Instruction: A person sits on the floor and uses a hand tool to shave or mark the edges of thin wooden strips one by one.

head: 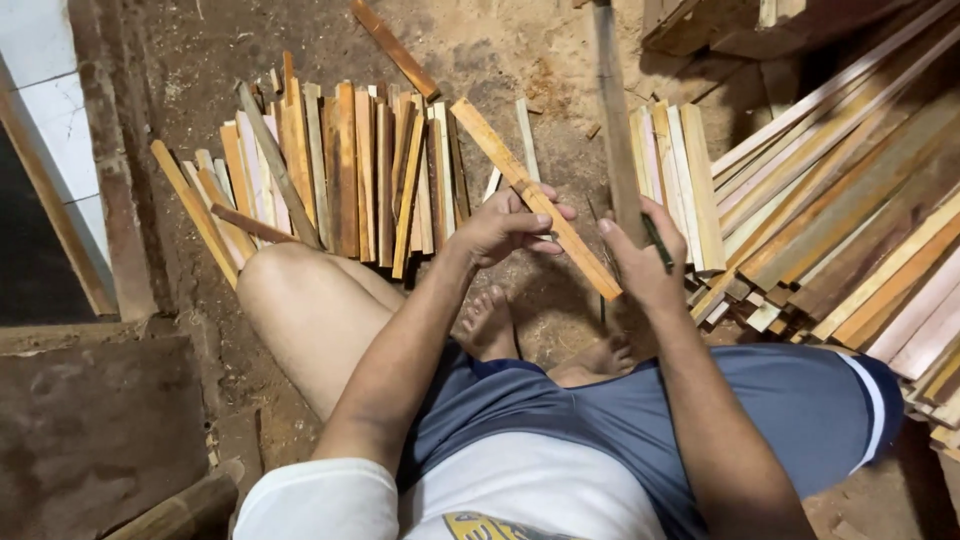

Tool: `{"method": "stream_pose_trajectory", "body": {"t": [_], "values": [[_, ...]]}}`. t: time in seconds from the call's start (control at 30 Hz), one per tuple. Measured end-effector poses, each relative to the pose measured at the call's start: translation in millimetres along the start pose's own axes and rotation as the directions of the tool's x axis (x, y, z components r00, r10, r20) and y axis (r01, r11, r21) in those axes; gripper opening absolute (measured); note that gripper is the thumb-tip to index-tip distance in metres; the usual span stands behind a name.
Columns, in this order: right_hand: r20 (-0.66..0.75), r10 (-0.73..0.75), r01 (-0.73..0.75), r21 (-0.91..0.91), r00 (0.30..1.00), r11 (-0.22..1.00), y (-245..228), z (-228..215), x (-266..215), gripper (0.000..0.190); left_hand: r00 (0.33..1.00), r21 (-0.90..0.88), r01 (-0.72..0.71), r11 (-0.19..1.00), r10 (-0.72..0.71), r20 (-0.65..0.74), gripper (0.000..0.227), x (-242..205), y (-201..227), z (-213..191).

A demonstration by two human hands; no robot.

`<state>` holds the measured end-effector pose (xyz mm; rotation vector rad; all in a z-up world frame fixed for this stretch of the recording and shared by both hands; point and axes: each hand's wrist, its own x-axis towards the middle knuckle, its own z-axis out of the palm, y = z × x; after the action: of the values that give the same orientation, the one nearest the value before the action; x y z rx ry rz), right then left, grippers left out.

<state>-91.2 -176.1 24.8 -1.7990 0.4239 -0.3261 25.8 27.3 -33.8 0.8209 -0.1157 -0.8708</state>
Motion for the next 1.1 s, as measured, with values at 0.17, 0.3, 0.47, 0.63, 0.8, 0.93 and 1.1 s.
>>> {"method": "stream_pose_trajectory", "body": {"t": [0.17,0.3,0.47,0.63,0.8,0.93,1.1], "values": [[0.003,-0.031,0.031,-0.054,1.000,0.998,2.1,-1.8,-5.9,0.056,1.000,0.002,0.013,1.000,-0.014,0.024,0.046,2.4,0.9,4.9],[0.055,-0.084,0.093,-0.192,0.995,0.977,8.8,24.9,-15.1,0.067,0.995,0.088,0.055,0.995,-0.047,-0.088,0.048,11.5,-16.5,-10.9],[-0.093,-0.036,0.018,-0.189,0.995,0.982,73.3,37.0,8.3,0.060,0.988,0.284,0.110,0.952,-0.075,-0.133,0.069,19.5,-37.8,-11.7],[-0.179,-0.151,0.076,-0.369,0.972,0.926,143.6,-20.0,72.8,0.055,0.974,0.434,0.199,0.878,-0.129,-0.185,0.083,11.7,-39.3,-5.6],[-0.310,0.030,-0.236,-0.655,0.950,0.717,145.6,-88.9,105.9,0.050,0.951,0.486,0.283,0.827,-0.174,-0.257,0.076,12.3,-42.1,-4.2],[-0.336,0.194,-0.384,-0.710,0.921,0.591,186.3,-107.6,110.2,0.054,0.936,0.483,0.326,0.813,-0.207,-0.283,0.072,15.4,-38.5,2.8],[-0.405,0.176,-0.436,-0.748,0.897,0.500,176.9,-89.5,96.7,0.053,0.906,0.482,0.379,0.790,-0.212,-0.365,0.065,22.2,-49.7,-6.1]]}}
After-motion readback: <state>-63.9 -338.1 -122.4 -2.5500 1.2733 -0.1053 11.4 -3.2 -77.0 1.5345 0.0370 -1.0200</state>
